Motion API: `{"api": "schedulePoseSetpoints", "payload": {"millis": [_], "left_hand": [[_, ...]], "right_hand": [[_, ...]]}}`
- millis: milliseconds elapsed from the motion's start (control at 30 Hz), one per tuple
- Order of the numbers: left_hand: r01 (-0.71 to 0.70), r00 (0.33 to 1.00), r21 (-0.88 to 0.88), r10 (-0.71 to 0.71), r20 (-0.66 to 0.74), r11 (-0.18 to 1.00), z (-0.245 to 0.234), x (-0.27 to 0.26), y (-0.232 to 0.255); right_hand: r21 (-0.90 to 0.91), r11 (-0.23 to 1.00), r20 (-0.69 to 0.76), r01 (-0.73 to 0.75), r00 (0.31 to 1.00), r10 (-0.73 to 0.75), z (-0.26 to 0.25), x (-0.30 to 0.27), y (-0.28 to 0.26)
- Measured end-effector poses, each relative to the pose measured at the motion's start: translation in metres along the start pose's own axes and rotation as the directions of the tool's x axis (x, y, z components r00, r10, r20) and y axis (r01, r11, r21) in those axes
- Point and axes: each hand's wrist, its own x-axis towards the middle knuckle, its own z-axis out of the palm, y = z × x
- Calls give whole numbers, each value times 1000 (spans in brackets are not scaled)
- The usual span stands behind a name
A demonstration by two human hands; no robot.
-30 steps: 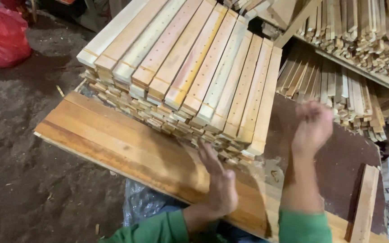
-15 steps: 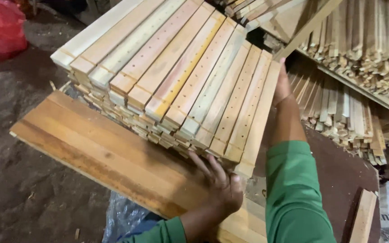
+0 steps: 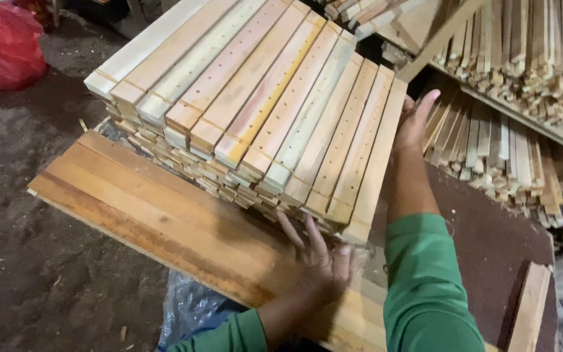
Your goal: Inspecting and stacking wooden slats to form a bundle
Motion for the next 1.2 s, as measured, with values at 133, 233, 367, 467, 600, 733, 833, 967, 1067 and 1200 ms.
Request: {"api": "schedulePoseSetpoints", "payload": {"millis": [133,233,367,467,600,733,833,967,1067,1200], "left_hand": [[-6,994,-123,19,106,992,-24,-12,1],[-224,972,-187,234,31,957,-35,-17,13],[-233,959,-27,234,158,972,-29,-33,11],[-230,940,29,215,265,973,-25,-36,3],[-185,932,116,136,337,976,-28,-33,6],[-739,667,31,724,176,673,-38,-42,16],[-463,758,-412,592,275,785,-43,-38,43],[-199,779,-528,460,426,826,2,-44,46],[-73,709,-569,443,548,819,27,-52,57],[32,601,-402,304,739,915,90,-76,53]], "right_hand": [[-174,973,48,154,988,-147,-5,-51,4],[-289,927,70,240,971,-229,10,-96,-1],[-431,883,18,185,980,-196,14,-105,10],[-459,872,-27,169,979,-204,26,-117,5],[-437,868,-58,235,956,-287,18,-117,12],[-519,816,-82,254,936,-343,7,-158,7],[-402,876,-55,266,948,-313,-11,-206,9],[-400,906,44,137,990,-131,-59,-252,18],[-468,881,-124,76,981,-150,-106,-285,9],[-957,290,-202,27,657,-726,-243,-308,29]]}}
